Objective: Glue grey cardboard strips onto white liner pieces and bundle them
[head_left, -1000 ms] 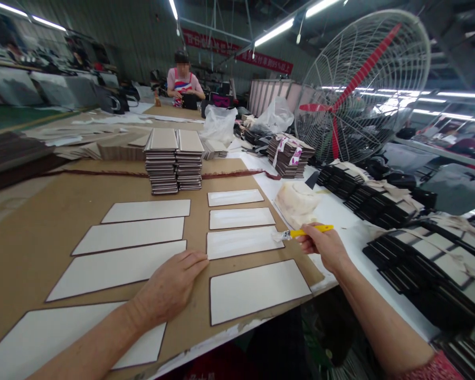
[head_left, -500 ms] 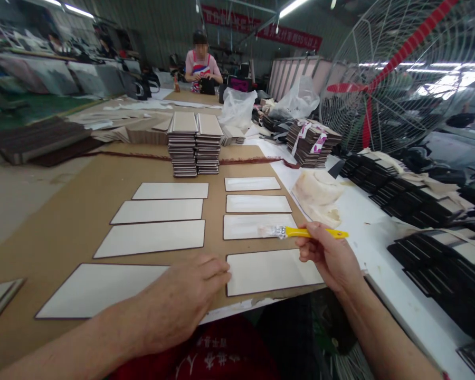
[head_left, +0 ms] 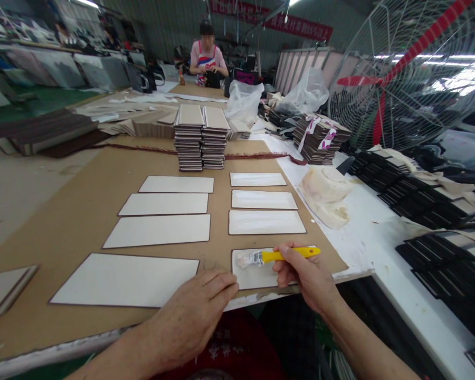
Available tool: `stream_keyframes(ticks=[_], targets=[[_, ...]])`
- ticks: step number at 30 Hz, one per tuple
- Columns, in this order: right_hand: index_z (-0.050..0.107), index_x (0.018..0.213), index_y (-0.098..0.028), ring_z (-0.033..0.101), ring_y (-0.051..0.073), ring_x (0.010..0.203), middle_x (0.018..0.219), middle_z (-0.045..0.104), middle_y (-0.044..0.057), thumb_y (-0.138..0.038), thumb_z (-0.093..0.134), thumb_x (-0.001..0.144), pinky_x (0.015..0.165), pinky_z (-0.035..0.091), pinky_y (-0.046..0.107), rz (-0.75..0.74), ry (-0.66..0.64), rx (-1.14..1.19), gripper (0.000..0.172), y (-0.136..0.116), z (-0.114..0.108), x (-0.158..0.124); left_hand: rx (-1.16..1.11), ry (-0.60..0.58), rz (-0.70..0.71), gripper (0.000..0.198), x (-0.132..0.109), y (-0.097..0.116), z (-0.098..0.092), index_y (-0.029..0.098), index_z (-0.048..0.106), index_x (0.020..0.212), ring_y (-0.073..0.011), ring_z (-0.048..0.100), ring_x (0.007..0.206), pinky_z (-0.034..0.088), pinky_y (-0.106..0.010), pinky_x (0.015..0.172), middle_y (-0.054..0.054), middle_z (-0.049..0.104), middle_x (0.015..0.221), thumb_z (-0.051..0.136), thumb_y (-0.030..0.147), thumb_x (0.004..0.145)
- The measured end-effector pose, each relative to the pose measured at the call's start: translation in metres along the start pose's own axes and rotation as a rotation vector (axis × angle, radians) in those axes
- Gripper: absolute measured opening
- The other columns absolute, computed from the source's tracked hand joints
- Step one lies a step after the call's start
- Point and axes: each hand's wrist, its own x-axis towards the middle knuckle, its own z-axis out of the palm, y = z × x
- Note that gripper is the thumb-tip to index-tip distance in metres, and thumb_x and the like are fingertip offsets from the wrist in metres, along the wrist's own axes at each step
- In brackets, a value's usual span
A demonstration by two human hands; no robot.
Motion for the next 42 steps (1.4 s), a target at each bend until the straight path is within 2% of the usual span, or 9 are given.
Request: stream_keyframes(ticks=[6, 20, 25, 32, 35, 37, 42], targets=[[0.064, 0.083, -0.017, 0.058, 0.012, 0.044, 0.063, 0.068, 0.002, -0.052, 0.072, 0.077, 0.042, 0.049, 0.02, -0.026, 0.023, -0.128, 0.036, 0.0, -0.01, -0.002, -0.004, 0.033, 0.018, 0.045, 0.001, 0.001, 0.002, 0.012, 0.051, 0.135, -0.0253, 0.053, 0.12, 0.048, -0.043, 0.107, -0.012, 0.06, 0.132, 0.044, 0.006, 0.09], [0.065, 0.082, -0.015, 0.056, 0.011, 0.043, 0.061, 0.066, 0.001, -0.052, 0.073, 0.075, 0.04, 0.047, 0.019, -0.083, 0.29, -0.227, 0.038, -0.025, -0.095, -0.018, 0.093, 0.132, 0.045, 0.049, -0.006, -0.003, 0.012, 0.018, 0.055, 0.135, -0.0198, 0.052, 0.122, 0.045, -0.033, 0.108, -0.004, 0.061, 0.133, 0.044, 0.004, 0.089], [0.066, 0.085, -0.015, 0.055, 0.011, 0.042, 0.06, 0.067, 0.002, -0.048, 0.073, 0.073, 0.04, 0.048, 0.02, -0.097, 0.373, -0.214, 0.036, -0.029, -0.114, -0.024, 0.154, 0.166, 0.077, 0.05, -0.008, -0.01, 0.018, 0.021, 0.056, 0.134, -0.019, 0.053, 0.122, 0.045, -0.03, 0.107, -0.002, 0.062, 0.133, 0.046, 0.006, 0.088], [0.067, 0.084, -0.014, 0.058, 0.012, 0.043, 0.061, 0.068, 0.003, -0.049, 0.077, 0.072, 0.04, 0.049, 0.019, -0.152, 0.481, -0.211, 0.039, -0.031, -0.135, -0.032, 0.172, 0.169, 0.098, 0.05, -0.006, -0.01, 0.015, 0.021, 0.056, 0.134, -0.0194, 0.054, 0.121, 0.044, -0.03, 0.107, -0.001, 0.062, 0.133, 0.048, 0.007, 0.087], [0.068, 0.085, -0.014, 0.058, 0.012, 0.043, 0.061, 0.068, 0.003, -0.049, 0.08, 0.071, 0.04, 0.048, 0.019, -0.205, 0.485, -0.162, 0.039, -0.034, -0.133, -0.037, 0.141, 0.164, 0.087, 0.05, -0.008, -0.01, 0.016, 0.021, 0.055, 0.136, -0.0194, 0.054, 0.123, 0.046, -0.031, 0.107, -0.002, 0.061, 0.134, 0.047, 0.007, 0.089], [0.068, 0.086, -0.014, 0.057, 0.011, 0.042, 0.061, 0.067, 0.003, -0.048, 0.08, 0.072, 0.04, 0.047, 0.018, -0.227, 0.441, -0.084, 0.038, -0.035, -0.123, -0.04, 0.109, 0.163, 0.058, 0.049, -0.01, -0.01, 0.016, 0.021, 0.053, 0.138, -0.019, 0.053, 0.123, 0.047, -0.031, 0.106, -0.003, 0.06, 0.136, 0.047, 0.009, 0.091], [0.068, 0.086, -0.016, 0.057, 0.011, 0.042, 0.063, 0.068, 0.002, -0.046, 0.077, 0.078, 0.041, 0.048, 0.018, -0.175, 0.2, 0.076, 0.033, -0.025, -0.072, -0.041, -0.001, 0.173, 0.002, 0.039, -0.01, -0.006, 0.013, 0.018, 0.056, 0.132, -0.0196, 0.055, 0.121, 0.049, -0.036, 0.107, -0.007, 0.061, 0.13, 0.045, 0.009, 0.095]])
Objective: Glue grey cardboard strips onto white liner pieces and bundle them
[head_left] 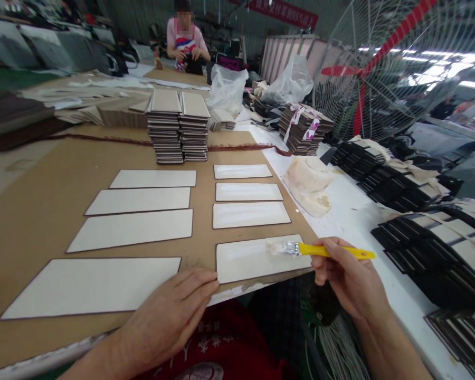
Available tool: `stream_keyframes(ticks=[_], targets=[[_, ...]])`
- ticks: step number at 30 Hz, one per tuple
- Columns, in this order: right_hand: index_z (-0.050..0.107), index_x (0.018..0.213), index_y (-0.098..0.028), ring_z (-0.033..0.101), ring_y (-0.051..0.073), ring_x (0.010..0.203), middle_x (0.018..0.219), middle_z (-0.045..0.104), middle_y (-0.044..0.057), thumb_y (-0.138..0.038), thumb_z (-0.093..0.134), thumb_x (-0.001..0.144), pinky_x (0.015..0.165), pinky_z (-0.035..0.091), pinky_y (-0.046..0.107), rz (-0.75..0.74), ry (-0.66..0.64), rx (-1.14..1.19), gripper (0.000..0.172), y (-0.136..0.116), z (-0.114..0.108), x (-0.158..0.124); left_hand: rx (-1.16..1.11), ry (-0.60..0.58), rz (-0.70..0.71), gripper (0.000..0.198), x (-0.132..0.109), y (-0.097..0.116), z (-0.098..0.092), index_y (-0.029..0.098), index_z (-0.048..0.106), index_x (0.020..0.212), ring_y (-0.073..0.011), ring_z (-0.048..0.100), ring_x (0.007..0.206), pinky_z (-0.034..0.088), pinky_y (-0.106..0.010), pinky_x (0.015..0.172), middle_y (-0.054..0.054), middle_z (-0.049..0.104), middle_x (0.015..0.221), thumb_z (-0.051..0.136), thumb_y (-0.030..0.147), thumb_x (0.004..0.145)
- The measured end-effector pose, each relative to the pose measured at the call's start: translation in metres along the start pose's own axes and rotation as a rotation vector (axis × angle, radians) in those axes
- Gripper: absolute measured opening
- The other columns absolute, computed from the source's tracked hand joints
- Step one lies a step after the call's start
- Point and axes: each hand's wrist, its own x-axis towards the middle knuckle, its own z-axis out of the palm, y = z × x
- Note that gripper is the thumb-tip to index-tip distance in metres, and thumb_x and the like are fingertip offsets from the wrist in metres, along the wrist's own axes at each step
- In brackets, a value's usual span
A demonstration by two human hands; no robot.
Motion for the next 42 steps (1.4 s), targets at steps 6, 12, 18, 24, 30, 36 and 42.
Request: stream_keyframes(ticks=[6, 12, 18, 24, 30, 36, 42], targets=[[0.066, 0.089, -0.016, 0.059, 0.012, 0.042, 0.063, 0.068, 0.002, -0.051, 0.073, 0.082, 0.042, 0.049, 0.02, 0.134, -0.194, 0.025, 0.036, 0.03, 0.052, -0.008, -0.027, 0.011, 0.047, 0.035, 0.005, 0.004, -0.004, 0.014, 0.059, 0.126, -0.0219, 0.056, 0.117, 0.051, -0.039, 0.105, -0.009, 0.064, 0.124, 0.045, 0.007, 0.094], [0.065, 0.09, -0.017, 0.06, 0.011, 0.045, 0.065, 0.069, 0.001, -0.052, 0.069, 0.085, 0.044, 0.05, 0.019, 0.173, -0.266, -0.078, 0.037, 0.041, 0.063, -0.01, -0.034, 0.013, 0.048, 0.036, 0.007, 0.004, -0.004, 0.013, 0.059, 0.125, -0.023, 0.056, 0.116, 0.053, -0.04, 0.102, -0.01, 0.065, 0.123, 0.046, 0.006, 0.093], [0.066, 0.087, -0.015, 0.058, 0.01, 0.045, 0.064, 0.068, 0.002, -0.053, 0.07, 0.084, 0.044, 0.049, 0.018, 0.115, -0.178, -0.189, 0.039, 0.033, 0.036, -0.008, -0.056, 0.02, 0.043, 0.035, 0.008, 0.004, -0.004, 0.014, 0.06, 0.124, -0.0215, 0.055, 0.115, 0.052, -0.039, 0.103, -0.009, 0.065, 0.122, 0.045, 0.006, 0.093], [0.067, 0.085, -0.014, 0.057, 0.01, 0.045, 0.063, 0.067, 0.003, -0.052, 0.074, 0.081, 0.042, 0.046, 0.018, 0.068, -0.015, -0.254, 0.039, 0.019, -0.008, -0.008, -0.011, 0.001, 0.036, 0.035, 0.007, 0.005, -0.004, 0.015, 0.062, 0.123, -0.0203, 0.055, 0.117, 0.049, -0.037, 0.106, -0.007, 0.065, 0.123, 0.044, 0.007, 0.094], [0.066, 0.083, -0.015, 0.056, 0.011, 0.044, 0.062, 0.067, 0.003, -0.053, 0.078, 0.076, 0.041, 0.046, 0.019, 0.027, 0.128, -0.266, 0.04, 0.008, -0.041, -0.008, 0.029, -0.042, 0.038, 0.038, 0.002, 0.002, 0.001, 0.018, 0.061, 0.126, -0.0198, 0.055, 0.12, 0.047, -0.035, 0.108, -0.005, 0.064, 0.127, 0.045, 0.006, 0.093], [0.068, 0.086, -0.014, 0.057, 0.012, 0.044, 0.062, 0.067, 0.004, -0.053, 0.078, 0.074, 0.041, 0.047, 0.02, 0.004, 0.205, -0.278, 0.043, 0.003, -0.058, -0.005, 0.055, -0.019, 0.052, 0.04, -0.004, -0.003, 0.004, 0.021, 0.059, 0.13, -0.0169, 0.054, 0.122, 0.044, -0.029, 0.109, -0.002, 0.064, 0.129, 0.05, 0.011, 0.092], [0.067, 0.084, -0.015, 0.056, 0.011, 0.042, 0.061, 0.067, 0.002, -0.048, 0.078, 0.076, 0.04, 0.045, 0.019, -0.081, 0.254, -0.227, 0.036, -0.006, -0.059, -0.006, 0.055, 0.0, 0.052, 0.041, -0.003, -0.007, 0.009, 0.023, 0.059, 0.13, -0.0172, 0.055, 0.122, 0.044, -0.03, 0.109, -0.001, 0.064, 0.13, 0.051, 0.013, 0.092]])
